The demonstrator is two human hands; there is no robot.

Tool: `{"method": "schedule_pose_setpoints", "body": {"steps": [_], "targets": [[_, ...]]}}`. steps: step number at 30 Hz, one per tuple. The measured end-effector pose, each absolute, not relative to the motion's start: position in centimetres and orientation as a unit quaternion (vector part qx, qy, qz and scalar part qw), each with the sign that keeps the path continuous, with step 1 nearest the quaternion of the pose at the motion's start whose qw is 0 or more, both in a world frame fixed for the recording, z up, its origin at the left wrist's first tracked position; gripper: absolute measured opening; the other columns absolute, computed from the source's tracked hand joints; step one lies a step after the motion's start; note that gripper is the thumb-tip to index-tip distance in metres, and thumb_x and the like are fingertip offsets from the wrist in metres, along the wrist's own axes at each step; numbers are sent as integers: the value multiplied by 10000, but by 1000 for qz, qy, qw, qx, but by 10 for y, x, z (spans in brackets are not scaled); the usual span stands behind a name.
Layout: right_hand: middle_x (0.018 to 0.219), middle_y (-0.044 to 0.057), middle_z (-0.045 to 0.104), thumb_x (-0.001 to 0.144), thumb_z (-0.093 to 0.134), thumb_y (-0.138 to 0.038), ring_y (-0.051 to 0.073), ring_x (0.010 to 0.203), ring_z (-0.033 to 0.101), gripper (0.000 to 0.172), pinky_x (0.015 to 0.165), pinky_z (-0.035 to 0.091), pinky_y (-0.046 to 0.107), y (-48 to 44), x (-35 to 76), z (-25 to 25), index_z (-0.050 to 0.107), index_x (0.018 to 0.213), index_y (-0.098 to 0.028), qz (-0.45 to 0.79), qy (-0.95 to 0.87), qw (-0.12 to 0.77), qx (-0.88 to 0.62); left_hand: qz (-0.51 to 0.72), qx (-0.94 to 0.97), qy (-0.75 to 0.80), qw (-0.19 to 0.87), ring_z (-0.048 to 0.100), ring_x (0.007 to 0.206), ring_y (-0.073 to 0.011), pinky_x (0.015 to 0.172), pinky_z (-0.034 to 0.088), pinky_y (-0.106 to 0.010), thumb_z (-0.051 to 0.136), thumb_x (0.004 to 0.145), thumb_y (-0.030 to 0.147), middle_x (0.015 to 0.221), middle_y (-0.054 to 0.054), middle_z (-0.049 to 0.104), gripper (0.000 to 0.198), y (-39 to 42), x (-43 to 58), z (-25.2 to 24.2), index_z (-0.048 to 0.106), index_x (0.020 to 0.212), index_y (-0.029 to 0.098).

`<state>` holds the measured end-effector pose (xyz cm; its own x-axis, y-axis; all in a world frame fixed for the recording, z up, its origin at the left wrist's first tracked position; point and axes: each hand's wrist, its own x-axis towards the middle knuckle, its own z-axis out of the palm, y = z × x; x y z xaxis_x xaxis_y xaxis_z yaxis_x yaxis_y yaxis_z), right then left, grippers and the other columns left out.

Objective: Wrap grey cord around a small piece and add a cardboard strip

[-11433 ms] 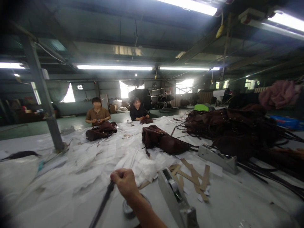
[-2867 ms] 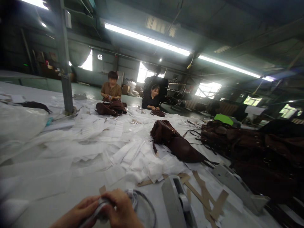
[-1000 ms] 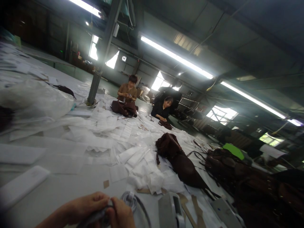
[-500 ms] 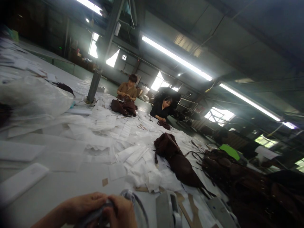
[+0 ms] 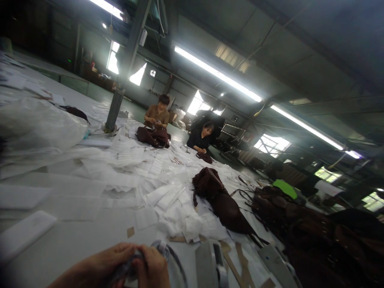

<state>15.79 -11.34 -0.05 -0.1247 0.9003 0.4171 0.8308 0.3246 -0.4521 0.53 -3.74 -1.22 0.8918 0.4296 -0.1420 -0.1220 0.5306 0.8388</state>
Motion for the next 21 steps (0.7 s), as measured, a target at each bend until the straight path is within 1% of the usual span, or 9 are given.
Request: {"method": "schedule_pose_setpoints", "body": {"steps": [3,5,8,11,16,19,21], "targets": [[933,98,724,931,385,-489,213,839,693,396,730,558,292,-114,160,-1,601,1111,-210,47,-734,345,-583,181,499,180,828,319,290,-39,285,168,-154,555,660,735,404,79,447,598,-38,6,-5,572,762,145],[939,98,725,927,418,-461,210,850,692,372,741,561,285,-113,160,-1,604,1120,-202,30,-730,351,-586,198,528,194,803,279,279,-38,286,140,-166,499,685,751,371,93,400,607,-39,8,-1,560,744,149],[911,77,728,925,442,-413,194,820,694,329,734,566,267,-111,160,0,611,1126,-214,24,-732,354,-582,223,550,215,776,264,286,-41,299,149,-173,448,702,766,370,100,377,632,-40,9,-1,562,765,147],[931,79,726,922,451,-399,197,831,695,329,732,570,257,-112,158,1,610,1143,-214,18,-733,367,-573,233,546,231,771,288,297,-52,303,171,-177,431,679,795,391,95,396,671,-41,10,-7,564,798,148],[942,79,726,928,443,-387,196,826,698,323,716,577,248,-117,150,3,627,1134,-219,18,-707,387,-592,233,547,249,764,365,280,-89,300,194,-183,406,712,774,356,71,428,617,-45,8,-9,524,755,170],[933,75,728,924,448,-378,192,813,696,317,709,576,245,-117,147,10,634,1124,-217,39,-703,392,-592,240,548,246,762,341,295,-71,306,189,-180,396,715,776,385,73,426,625,-43,6,-7,526,735,164],[939,67,726,916,461,-380,188,821,692,315,725,572,249,-115,147,18,635,1122,-216,79,-706,376,-595,247,560,244,752,330,318,-57,314,193,-176,389,747,751,424,68,437,618,-40,4,-5,543,726,153]]}}
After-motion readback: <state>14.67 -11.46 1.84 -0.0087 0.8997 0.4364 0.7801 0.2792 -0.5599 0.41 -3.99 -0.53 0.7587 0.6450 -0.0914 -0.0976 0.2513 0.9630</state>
